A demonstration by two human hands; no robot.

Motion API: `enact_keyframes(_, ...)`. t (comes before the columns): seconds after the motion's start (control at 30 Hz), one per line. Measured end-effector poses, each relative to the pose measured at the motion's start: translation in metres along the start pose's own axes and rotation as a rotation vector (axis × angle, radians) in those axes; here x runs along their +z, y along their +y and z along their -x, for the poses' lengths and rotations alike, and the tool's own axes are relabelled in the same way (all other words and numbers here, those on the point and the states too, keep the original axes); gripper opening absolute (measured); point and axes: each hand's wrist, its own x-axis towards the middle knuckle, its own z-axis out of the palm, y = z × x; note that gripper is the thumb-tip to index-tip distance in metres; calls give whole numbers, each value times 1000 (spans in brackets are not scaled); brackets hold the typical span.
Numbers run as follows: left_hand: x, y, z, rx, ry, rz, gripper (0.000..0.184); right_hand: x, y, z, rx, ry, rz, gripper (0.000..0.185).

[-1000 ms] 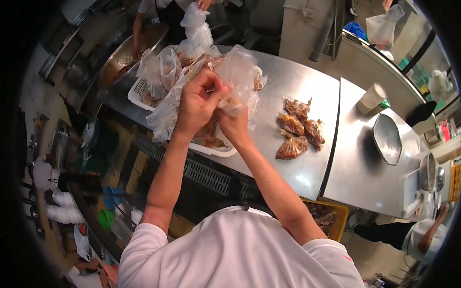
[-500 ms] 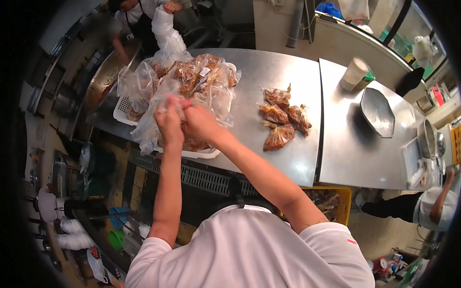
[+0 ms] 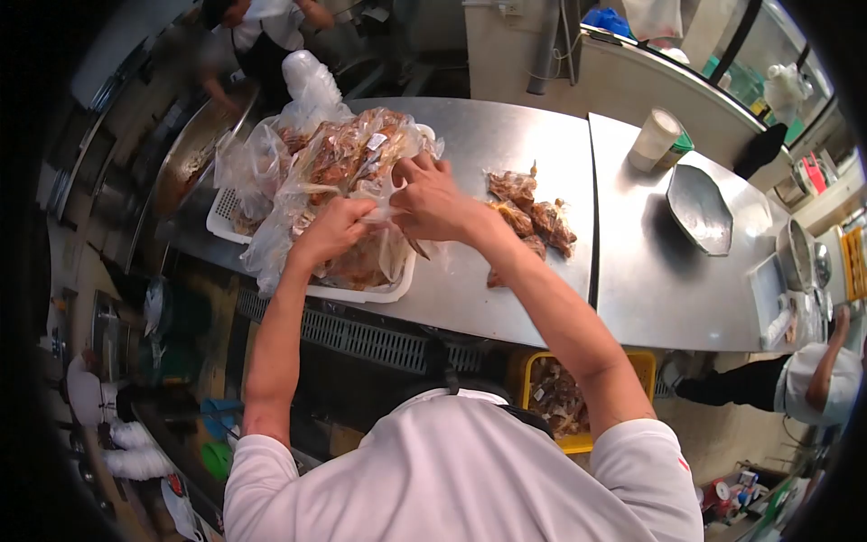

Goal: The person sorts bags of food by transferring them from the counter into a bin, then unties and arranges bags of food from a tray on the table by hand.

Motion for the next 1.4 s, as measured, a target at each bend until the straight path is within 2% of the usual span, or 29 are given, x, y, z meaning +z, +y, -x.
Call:
enact_keyframes(0.03,4,1,-2,11,-8,5,26,-12,4,1,-1,-53,27,12)
enact_keyframes(0.1,12,10,4,-405,-15,848,28,-17,7,2,231,-148,-247,11)
enact_keyframes(0.13,17,22,4,-353,104,1124,26,-19,5,-2,296,-68,-236,16)
enact_keyframes(0.17,25,41,2,-349,96,1121,26,-20,3,-7,301,-63,-232,16)
enact_keyframes(0.23,48,89,-3,-177,453,1695,26,-24,-2,-19,440,271,-366,16)
enact_keyframes(0.27,59,108,-5,-79,356,1775,27,-30,-10,-23,409,363,-629,11)
enact_keyframes(0.3,67,119,-7,20,256,1853,28,-37,-10,-21,412,367,-619,11)
enact_keyframes(0.33,77,107,-13,100,61,1955,22,-46,-10,-17,394,316,-931,8)
enact_keyframes(0.37,84,88,-23,101,54,1960,22,-52,-9,-11,369,257,-1245,5)
enact_keyframes(0.43,81,43,-44,-166,427,1893,22,-42,-2,4,386,158,-1229,4)
enact_keyframes(0.47,70,26,-46,-166,415,1890,22,-35,-4,7,421,207,-1144,4)
enact_keyframes(0.53,49,8,-52,126,278,1522,26,-36,-10,10,498,305,-976,12)
enact_keyframes(0.57,52,11,-53,122,262,1526,26,-41,-12,14,509,316,-971,12)
enact_keyframes(0.63,45,47,-53,24,405,784,36,-50,-13,24,942,196,-535,16)
enact_keyframes(0.67,46,71,-54,35,450,691,38,-35,-5,37,917,344,-559,18)
enact_keyframes(0.7,56,81,-61,42,436,700,38,-36,-8,39,930,352,-549,18)
enact_keyframes(0.77,73,93,-70,29,615,309,42,-39,-14,46,964,515,-538,18)
enact_keyframes(0.8,79,92,-78,102,687,261,45,-42,-12,49,982,507,-554,16)
enact_keyframes(0.83,84,91,-82,104,682,264,45,-43,-7,54,986,509,-551,16)
enact_keyframes(0.9,93,94,-90,65,747,413,35,-46,2,64,934,556,-790,14)
enact_keyframes(0.97,92,92,-101,82,742,506,27,-58,3,77,983,539,-767,13)
enact_keyframes(1.03,103,79,-112,82,567,1081,24,-69,5,89,922,365,-763,16)
enact_keyframes(1.07,113,76,-114,66,493,1223,21,-71,6,98,930,375,-758,16)
enact_keyframes(1.1,122,78,-114,67,477,1228,21,-72,6,109,979,411,-807,16)
enact_keyframes(1.17,140,87,-115,208,609,659,16,-74,12,126,1063,486,-901,18)
enact_keyframes(1.2,136,103,-107,170,586,540,11,-70,3,131,1120,586,-825,18)
enact_keyframes(1.3,152,111,-94,104,421,567,9,-45,-9,153,1133,761,-751,9)
enact_keyframes(1.37,180,103,-92,72,419,644,9,-31,-22,170,1196,764,-773,6)
enact_keyframes(1.4,194,95,-91,13,380,595,8,-25,-31,175,1149,766,-645,7)
